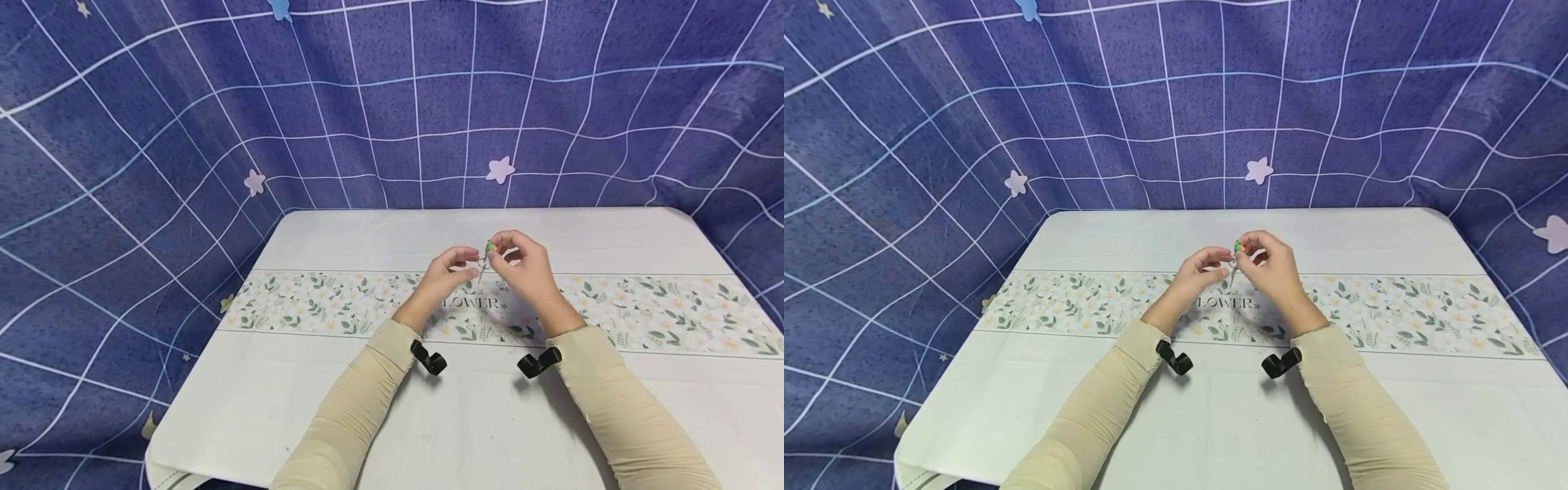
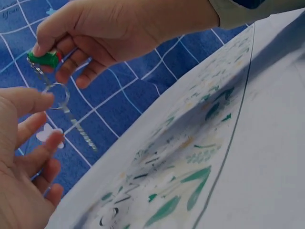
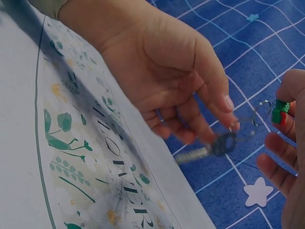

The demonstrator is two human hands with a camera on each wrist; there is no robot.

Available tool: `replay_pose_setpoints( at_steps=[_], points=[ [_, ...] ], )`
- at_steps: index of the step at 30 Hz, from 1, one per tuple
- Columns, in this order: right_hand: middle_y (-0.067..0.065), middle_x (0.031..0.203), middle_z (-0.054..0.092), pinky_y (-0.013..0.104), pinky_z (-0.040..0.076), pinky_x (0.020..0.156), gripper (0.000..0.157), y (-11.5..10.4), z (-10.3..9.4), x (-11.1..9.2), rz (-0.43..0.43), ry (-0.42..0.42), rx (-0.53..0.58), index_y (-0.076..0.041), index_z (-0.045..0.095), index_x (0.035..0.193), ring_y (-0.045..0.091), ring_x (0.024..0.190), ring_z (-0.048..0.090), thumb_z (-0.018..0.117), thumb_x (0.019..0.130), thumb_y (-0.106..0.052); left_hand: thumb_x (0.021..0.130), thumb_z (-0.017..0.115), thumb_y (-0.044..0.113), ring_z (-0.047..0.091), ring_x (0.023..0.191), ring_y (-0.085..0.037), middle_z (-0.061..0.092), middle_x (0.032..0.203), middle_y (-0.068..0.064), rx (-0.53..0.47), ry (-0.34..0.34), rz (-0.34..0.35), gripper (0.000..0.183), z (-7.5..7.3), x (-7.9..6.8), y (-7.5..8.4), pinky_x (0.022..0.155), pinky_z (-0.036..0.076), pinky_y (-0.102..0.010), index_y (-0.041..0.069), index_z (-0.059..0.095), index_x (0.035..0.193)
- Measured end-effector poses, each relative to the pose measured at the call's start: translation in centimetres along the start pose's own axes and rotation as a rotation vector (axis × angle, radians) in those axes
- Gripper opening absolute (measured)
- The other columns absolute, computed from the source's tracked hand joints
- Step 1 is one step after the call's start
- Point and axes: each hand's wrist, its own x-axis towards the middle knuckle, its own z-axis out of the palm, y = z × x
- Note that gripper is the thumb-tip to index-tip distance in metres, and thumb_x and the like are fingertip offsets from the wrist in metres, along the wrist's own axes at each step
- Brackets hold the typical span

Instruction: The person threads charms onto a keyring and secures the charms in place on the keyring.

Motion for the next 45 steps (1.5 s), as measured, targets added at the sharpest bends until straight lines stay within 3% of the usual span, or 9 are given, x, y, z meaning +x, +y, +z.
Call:
replay_pose_setpoints(
  at_steps=[2, 6, 16, 24, 33, 37, 40, 45],
  points=[
    [0.021, 0.088, 0.065, 0.040, 0.050, 0.075, 0.013, -0.1, 0.0, 0.0, 0.002, -0.002, 0.005, 0.011, 0.065, 0.102, 0.008, 0.082, 0.056, 0.065, 0.089, 0.008, 0.096, 0.069, 0.013, 0.051, 0.129, -0.028, 0.065, 0.132, -0.001, 0.008, -0.057, -0.015, 0.040, 0.0, 0.0, -0.4, 0.100, 0.043, -0.033, 0.011, 0.062, 0.136],
    [0.021, 0.089, 0.065, 0.040, 0.050, 0.075, 0.013, -0.2, -0.1, -0.1, 0.000, -0.003, 0.008, 0.012, 0.065, 0.102, 0.008, 0.083, 0.056, 0.065, 0.089, 0.009, 0.096, 0.069, 0.013, 0.055, 0.127, -0.018, 0.066, 0.132, -0.002, 0.019, -0.109, -0.017, 0.043, 0.0, 0.1, -1.2, 0.101, 0.045, -0.032, 0.012, 0.061, 0.138],
    [0.020, 0.087, 0.065, 0.033, 0.049, 0.075, 0.012, -0.2, -0.1, 0.1, 0.011, 0.014, -0.002, 0.011, 0.066, 0.101, 0.003, 0.082, 0.055, 0.065, 0.089, 0.008, 0.095, 0.072, 0.018, 0.061, 0.113, -0.008, 0.073, 0.120, -0.001, 0.060, -0.112, 0.009, 0.035, 0.7, 0.1, -1.8, 0.094, 0.049, -0.027, 0.011, 0.067, 0.129],
    [0.021, 0.087, 0.064, 0.042, 0.050, 0.077, 0.012, -0.2, -0.1, 0.0, 0.017, 0.010, 0.000, 0.011, 0.065, 0.101, 0.005, 0.082, 0.055, 0.065, 0.089, 0.008, 0.094, 0.073, 0.018, 0.067, 0.098, -0.007, 0.077, 0.107, -0.001, 0.116, -0.047, 0.033, 0.022, 1.1, -0.1, -1.8, 0.086, 0.051, -0.026, 0.009, 0.074, 0.114],
    [0.021, 0.086, 0.064, 0.050, 0.049, 0.077, 0.012, -0.2, 0.0, 0.1, 0.016, 0.012, 0.006, 0.011, 0.065, 0.101, 0.005, 0.081, 0.054, 0.065, 0.089, 0.009, 0.093, 0.074, 0.015, 0.069, 0.090, -0.010, 0.077, 0.101, -0.002, 0.060, -0.015, 0.027, 0.016, 0.8, -0.1, -2.0, 0.082, 0.055, -0.026, 0.007, 0.077, 0.106],
    [0.021, 0.086, 0.063, 0.052, 0.049, 0.078, 0.012, -0.3, -0.1, 0.1, 0.021, 0.005, -0.002, 0.011, 0.065, 0.101, 0.006, 0.081, 0.054, 0.065, 0.089, 0.009, 0.092, 0.075, 0.016, 0.067, 0.085, -0.010, 0.077, 0.098, -0.004, 0.055, 0.029, 0.036, 0.013, 0.5, -0.1, -2.1, 0.077, 0.053, -0.025, 0.007, 0.077, 0.102],
    [0.021, 0.087, 0.064, 0.048, 0.050, 0.078, 0.012, 0.2, -0.2, 0.2, 0.035, 0.002, -0.017, 0.011, 0.065, 0.102, 0.006, 0.081, 0.055, 0.064, 0.090, 0.008, 0.091, 0.077, 0.016, 0.066, 0.081, -0.010, 0.077, 0.094, -0.004, 0.058, 0.087, 0.036, 0.012, 0.2, 0.0, -2.1, 0.074, 0.052, -0.025, 0.007, 0.075, 0.099],
    [0.017, 0.089, 0.065, 0.032, 0.048, 0.078, 0.013, 2.8, -0.7, 0.3, 0.072, 0.004, -0.044, 0.006, 0.067, 0.104, 0.006, 0.082, 0.055, 0.065, 0.092, 0.002, 0.088, 0.079, 0.012, 0.067, 0.078, -0.010, 0.077, 0.091, -0.003, 0.030, 0.169, 0.044, 0.012, -0.3, 0.2, -2.2, 0.073, 0.052, -0.025, 0.003, 0.074, 0.094]
  ],
)
